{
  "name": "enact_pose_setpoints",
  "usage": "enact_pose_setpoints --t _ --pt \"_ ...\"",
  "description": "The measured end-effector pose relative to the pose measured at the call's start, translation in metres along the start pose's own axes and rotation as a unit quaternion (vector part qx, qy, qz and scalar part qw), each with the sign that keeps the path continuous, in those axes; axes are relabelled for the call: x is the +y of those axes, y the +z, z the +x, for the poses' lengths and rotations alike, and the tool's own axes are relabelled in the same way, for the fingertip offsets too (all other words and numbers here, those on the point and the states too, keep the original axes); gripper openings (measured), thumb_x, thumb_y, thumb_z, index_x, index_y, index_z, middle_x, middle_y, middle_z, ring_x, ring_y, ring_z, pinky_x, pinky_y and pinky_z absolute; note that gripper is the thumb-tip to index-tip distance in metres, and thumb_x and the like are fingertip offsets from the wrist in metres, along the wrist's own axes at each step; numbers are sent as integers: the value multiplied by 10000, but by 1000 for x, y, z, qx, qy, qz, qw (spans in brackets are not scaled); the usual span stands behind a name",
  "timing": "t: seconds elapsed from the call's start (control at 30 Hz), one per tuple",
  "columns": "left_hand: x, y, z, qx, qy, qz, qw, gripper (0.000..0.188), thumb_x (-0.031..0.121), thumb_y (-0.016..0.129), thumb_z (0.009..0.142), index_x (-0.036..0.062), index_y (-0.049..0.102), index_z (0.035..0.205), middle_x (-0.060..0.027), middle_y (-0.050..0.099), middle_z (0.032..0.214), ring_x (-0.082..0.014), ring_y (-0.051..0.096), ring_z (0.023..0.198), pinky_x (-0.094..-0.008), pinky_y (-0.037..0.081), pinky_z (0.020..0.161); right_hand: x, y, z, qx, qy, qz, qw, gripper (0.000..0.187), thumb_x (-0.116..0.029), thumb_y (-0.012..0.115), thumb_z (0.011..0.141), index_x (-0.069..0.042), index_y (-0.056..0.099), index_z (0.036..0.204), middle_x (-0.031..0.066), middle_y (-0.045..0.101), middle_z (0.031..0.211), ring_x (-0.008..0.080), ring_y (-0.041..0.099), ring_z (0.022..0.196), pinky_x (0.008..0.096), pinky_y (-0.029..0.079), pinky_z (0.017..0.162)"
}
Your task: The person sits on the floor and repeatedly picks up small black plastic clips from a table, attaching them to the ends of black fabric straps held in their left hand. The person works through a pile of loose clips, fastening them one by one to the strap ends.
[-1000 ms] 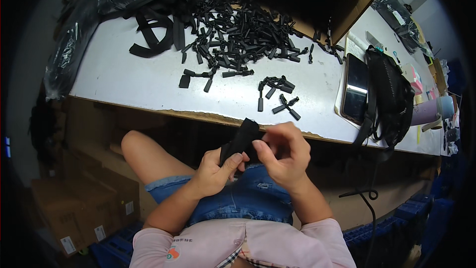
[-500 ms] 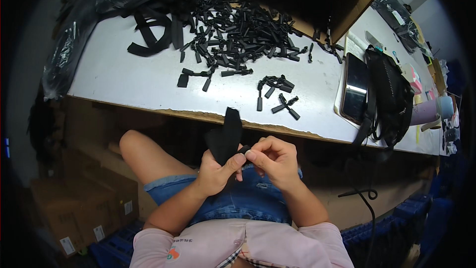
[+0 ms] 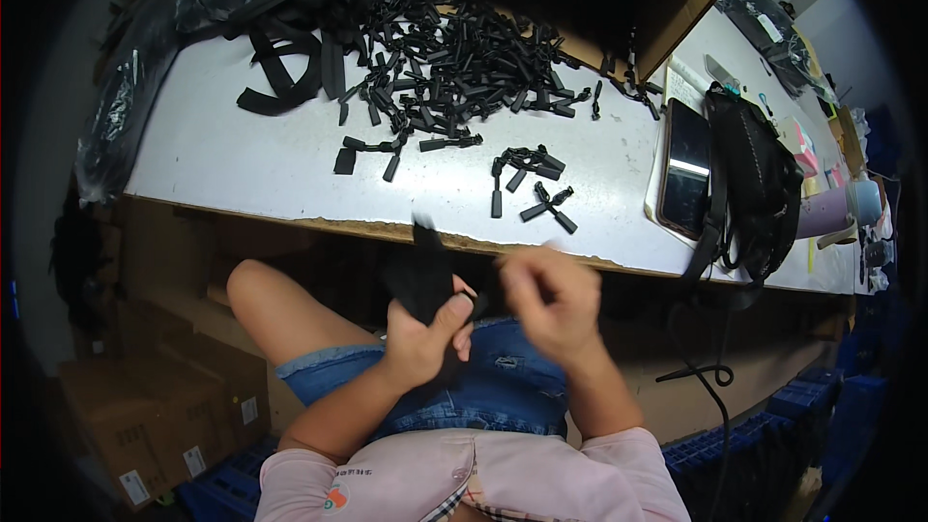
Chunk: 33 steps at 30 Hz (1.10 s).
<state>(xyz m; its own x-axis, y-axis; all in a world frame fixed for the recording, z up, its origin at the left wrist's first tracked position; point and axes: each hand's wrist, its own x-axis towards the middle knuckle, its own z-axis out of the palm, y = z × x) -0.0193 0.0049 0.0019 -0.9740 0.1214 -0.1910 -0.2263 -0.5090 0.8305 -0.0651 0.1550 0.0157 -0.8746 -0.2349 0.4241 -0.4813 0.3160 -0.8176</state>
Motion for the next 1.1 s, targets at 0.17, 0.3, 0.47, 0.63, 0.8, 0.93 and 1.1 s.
enact_pose_setpoints --t 0.17,0.3,0.47,0.63,0.8,0.93,1.1 --pt "8 5 5 9 -78 -66 995 168 147 526 820 12 462 898 -72 478 638 -131 489 506 -250 447 451 33 -35 39 62 -28 -316 946 168 -14 575 699 -17 585 867 99 511 761 253 504 705 334 417 601" --pt "2 0 7 27 -42 27 998 166 149 536 813 9 491 892 -54 506 671 -113 508 570 -232 446 509 31 -35 35 82 53 -172 980 143 11 585 704 -4 588 845 72 543 718 166 520 621 264 418 557" --pt "-4 2 2 40 73 133 988 129 103 564 804 -3 546 874 -17 542 756 -60 486 651 -201 407 578 -3 -9 2 63 164 134 975 74 21 600 726 18 604 800 55 584 704 68 537 586 178 432 525" --pt "-7 4 4 20 171 162 972 89 37 579 777 6 558 859 -19 555 759 -61 495 670 -197 407 589 -12 6 -7 21 28 105 994 121 42 638 667 2 604 776 83 584 733 123 551 576 215 447 512" --pt "-8 -2 2 11 150 180 972 99 2 577 764 5 560 862 -26 567 777 -65 509 677 -195 415 602 -7 3 -3 -12 -115 4 993 176 49 646 628 2 600 791 95 571 738 179 554 601 239 452 511" --pt "-4 3 0 39 162 141 976 127 0 575 763 -2 555 888 -36 570 792 -69 526 699 -199 431 622 -8 7 -6 -5 -115 10 993 185 52 642 635 10 591 808 98 558 748 173 554 604 237 452 515" --pt "1 6 -1 54 162 124 977 149 8 564 772 -10 548 918 -53 574 809 -80 542 727 -204 445 652 -14 20 -24 31 92 170 981 111 37 618 703 24 562 798 74 539 743 100 533 605 203 435 509"
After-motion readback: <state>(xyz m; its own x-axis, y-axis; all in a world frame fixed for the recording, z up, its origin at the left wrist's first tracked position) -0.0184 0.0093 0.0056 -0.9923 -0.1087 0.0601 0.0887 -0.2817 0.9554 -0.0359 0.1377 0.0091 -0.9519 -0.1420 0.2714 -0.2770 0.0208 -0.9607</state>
